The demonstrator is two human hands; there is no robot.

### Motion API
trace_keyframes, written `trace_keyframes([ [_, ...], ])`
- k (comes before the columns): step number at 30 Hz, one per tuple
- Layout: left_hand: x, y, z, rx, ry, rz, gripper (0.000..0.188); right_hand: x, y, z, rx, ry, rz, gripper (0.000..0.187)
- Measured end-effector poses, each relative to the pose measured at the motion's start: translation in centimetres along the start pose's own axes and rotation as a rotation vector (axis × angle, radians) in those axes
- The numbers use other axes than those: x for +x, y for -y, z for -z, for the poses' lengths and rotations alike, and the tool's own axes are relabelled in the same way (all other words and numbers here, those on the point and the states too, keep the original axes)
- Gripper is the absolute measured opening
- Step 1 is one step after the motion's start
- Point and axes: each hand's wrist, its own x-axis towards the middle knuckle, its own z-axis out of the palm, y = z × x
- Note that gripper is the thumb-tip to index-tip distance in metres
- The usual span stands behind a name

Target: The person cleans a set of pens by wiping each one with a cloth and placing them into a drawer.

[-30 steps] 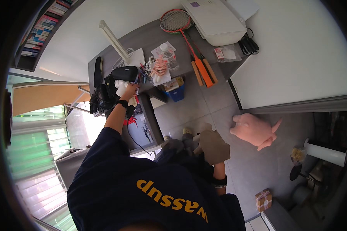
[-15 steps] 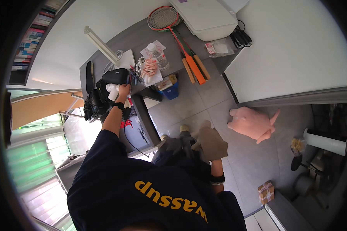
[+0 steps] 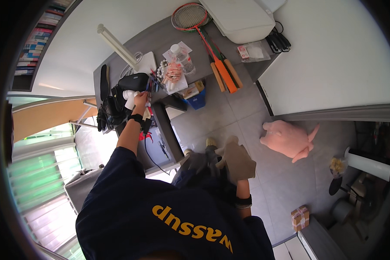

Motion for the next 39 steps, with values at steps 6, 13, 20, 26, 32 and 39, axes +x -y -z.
trace_keyframes([
  [6,0.1,-1.4,-1.2,0.135,-0.136,-0.116,0.028,-0.7,-0.8,0.2,-0.037,-0.005,0.005,0.035],
  [13,-2.0,-4.1,-1.9,0.132,-0.064,-0.087,0.027,-1.1,-1.9,0.8,-0.120,-0.021,0.020,0.036],
  [20,-4.7,-0.9,2.0,-0.358,-0.111,-0.126,0.026,2.6,-2.4,-1.2,-0.334,-0.052,0.421,0.037],
  [26,-10.5,3.0,5.3,-0.373,0.279,0.222,0.023,7.3,-1.8,-4.5,-0.631,-0.039,0.739,0.041],
  [32,-14.2,10.6,10.3,-0.079,0.338,0.412,0.024,8.8,14.1,0.9,-0.816,0.653,0.574,0.056],
  [39,-13.8,21.5,10.5,0.254,0.646,0.547,0.028,6.3,11.0,-6.8,-0.558,0.444,0.557,0.052],
])
